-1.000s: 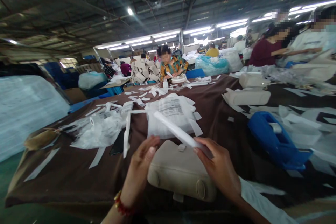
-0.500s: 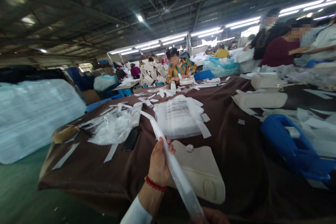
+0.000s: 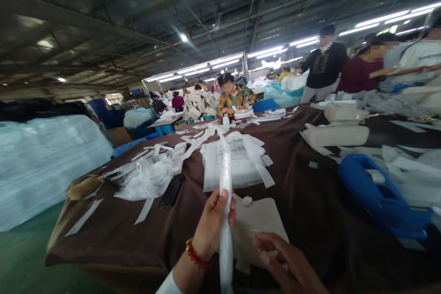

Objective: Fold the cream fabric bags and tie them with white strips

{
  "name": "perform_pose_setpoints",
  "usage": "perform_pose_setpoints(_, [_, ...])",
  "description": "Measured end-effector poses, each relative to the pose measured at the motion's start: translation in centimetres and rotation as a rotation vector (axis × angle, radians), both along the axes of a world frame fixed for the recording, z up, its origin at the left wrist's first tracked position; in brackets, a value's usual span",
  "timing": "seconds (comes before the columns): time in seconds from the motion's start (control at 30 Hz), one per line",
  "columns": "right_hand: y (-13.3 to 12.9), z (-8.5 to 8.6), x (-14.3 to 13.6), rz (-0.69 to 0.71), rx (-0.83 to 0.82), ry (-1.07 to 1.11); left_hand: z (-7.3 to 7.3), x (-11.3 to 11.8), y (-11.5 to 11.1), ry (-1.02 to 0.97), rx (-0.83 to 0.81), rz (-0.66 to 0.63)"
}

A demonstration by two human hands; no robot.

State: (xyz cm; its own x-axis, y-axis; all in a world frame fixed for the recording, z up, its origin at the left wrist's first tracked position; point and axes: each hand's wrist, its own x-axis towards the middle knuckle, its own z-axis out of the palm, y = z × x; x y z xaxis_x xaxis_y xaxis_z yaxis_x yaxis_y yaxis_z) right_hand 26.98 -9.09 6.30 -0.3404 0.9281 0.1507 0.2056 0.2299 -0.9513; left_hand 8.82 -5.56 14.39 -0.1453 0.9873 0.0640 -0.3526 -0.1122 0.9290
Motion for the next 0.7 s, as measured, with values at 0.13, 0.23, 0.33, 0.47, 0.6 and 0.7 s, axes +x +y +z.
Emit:
perform_pose_setpoints(0.13, [-0.6, 3.3, -1.8, -0.025, 0.263, -0.112, 2.2, 1.5, 0.8, -0.274, 0.13, 0.209])
perform_pose_setpoints(0.23, [0.7, 5.2, -2.2, -0.002, 0.395, -0.161, 2.5, 2.0, 1.1, -0.375, 0.015, 0.155])
perform_pose_setpoints(0.33, [4.2, 6.1, -0.4, 0.066, 0.43, -0.317, 1.8, 0.0, 0.3, 0.028, -0.093, 0.123])
perform_pose_setpoints(0.47, [8.7, 4.4, 2.0, 0.133, 0.405, -0.511, 1.1, -4.2, -1.3, 1.058, 0.023, 0.37])
perform_pose_setpoints(0.6, [10.1, 1.8, 1.4, 0.247, 0.454, -0.519, -0.4, -5.8, -0.6, 1.357, 0.351, 0.112])
perform_pose_setpoints(0.7, [9.8, 1.1, 1.3, 0.313, 0.444, -0.49, -3.2, -6.5, 1.0, 1.329, 0.312, -0.267])
